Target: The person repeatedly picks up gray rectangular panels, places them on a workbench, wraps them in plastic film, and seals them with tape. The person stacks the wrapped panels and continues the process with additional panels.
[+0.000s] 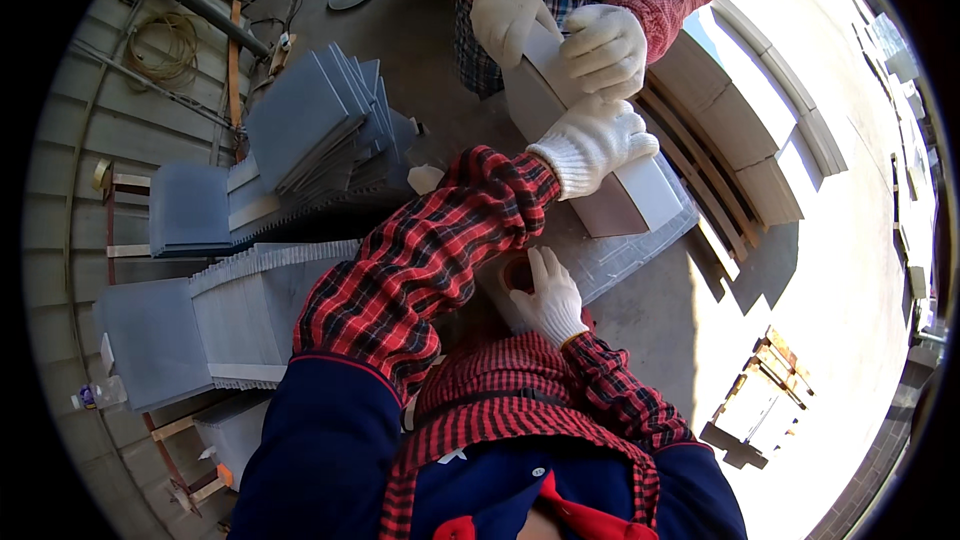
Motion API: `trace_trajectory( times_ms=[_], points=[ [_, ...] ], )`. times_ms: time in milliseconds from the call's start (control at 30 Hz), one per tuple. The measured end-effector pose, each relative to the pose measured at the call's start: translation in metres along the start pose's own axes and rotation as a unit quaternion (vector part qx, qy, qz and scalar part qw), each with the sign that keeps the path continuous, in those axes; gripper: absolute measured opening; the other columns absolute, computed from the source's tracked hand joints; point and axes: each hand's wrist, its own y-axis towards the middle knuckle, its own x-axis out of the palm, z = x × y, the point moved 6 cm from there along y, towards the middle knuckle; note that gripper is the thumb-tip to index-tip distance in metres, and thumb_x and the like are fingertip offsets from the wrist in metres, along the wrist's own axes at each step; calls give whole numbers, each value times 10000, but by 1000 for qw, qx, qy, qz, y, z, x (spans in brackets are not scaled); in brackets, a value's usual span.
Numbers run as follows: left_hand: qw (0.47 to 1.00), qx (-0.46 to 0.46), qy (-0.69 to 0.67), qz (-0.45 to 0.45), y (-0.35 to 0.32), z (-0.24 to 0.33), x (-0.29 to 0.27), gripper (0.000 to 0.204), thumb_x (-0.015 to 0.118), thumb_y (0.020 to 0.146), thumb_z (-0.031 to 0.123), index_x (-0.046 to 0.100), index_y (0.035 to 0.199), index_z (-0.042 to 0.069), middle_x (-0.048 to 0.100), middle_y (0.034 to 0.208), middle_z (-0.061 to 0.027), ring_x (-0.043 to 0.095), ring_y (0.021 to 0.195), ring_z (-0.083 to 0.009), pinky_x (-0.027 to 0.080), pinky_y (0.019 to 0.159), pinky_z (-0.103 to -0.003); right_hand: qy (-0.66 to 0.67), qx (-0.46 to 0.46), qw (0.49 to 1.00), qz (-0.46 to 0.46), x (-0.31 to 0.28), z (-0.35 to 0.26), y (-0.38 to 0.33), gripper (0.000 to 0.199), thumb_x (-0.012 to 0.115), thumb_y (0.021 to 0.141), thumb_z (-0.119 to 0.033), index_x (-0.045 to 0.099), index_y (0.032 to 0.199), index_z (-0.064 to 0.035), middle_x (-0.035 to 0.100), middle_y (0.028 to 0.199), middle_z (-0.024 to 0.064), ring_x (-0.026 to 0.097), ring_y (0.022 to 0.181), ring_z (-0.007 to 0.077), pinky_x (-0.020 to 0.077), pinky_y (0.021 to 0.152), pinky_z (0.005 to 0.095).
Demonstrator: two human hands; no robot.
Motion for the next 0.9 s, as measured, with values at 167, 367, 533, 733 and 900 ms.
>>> trace_trajectory(
  times_ms=[167, 367, 533, 733, 900],
  points=[
    [999, 17, -27, 14, 2, 3, -10, 624, 852, 640, 211, 571, 1197, 191, 581, 1130, -4, 531, 1175, -233, 288, 1160, -454, -24, 164, 981, -104, 63, 52, 31, 719, 751, 698, -427, 565, 1298, -77, 609, 1181, 165, 619, 1052, 369, 541, 841, 462],
    [999, 9, -45, -1, 7, 3, -18, 641, 841, 639, 199, 582, 1226, 193, 614, 1163, -15, 537, 1202, -232, 282, 1163, -474, -8, 112, 971, -210, 73, 72, 43, 383, 725, 767, -270, 632, 1107, -122, 620, 1151, 155, 646, 1058, 364, 570, 827, 478],
    [999, 2, -43, 1, 8, 2, -18, 615, 844, 623, 207, 586, 1182, 216, 622, 1119, -6, 562, 1165, -224, 286, 1160, -471, -44, 132, 965, -223, 67, 90, 13, 369, 643, 798, -206, 671, 1161, -154, 653, 1137, 156, 648, 1059, 367, 568, 837, 477],
    [998, -32, -48, 4, 2, 5, -20, 695, 859, 610, 214, 570, 1242, 206, 600, 1191, -1, 529, 1222, -219, 282, 1161, -488, 139, 202, 908, -341, 20, 138, -51, 524, 647, 797, -249, 644, 1310, -143, 738, 1057, 160, 703, 1002, 309, 540, 878, 412],
    [997, -65, -18, 49, -8, 6, -19, 836, 870, 598, 233, 534, 1361, 165, 549, 1348, -38, 464, 1327, -258, 283, 1155, -509, 424, 332, 817, -204, -44, 192, -139, 491, 655, 804, -21, 642, 1295, -26, 686, 994, 16, 609, 853, 106, 518, 781, 271]
  ],
)
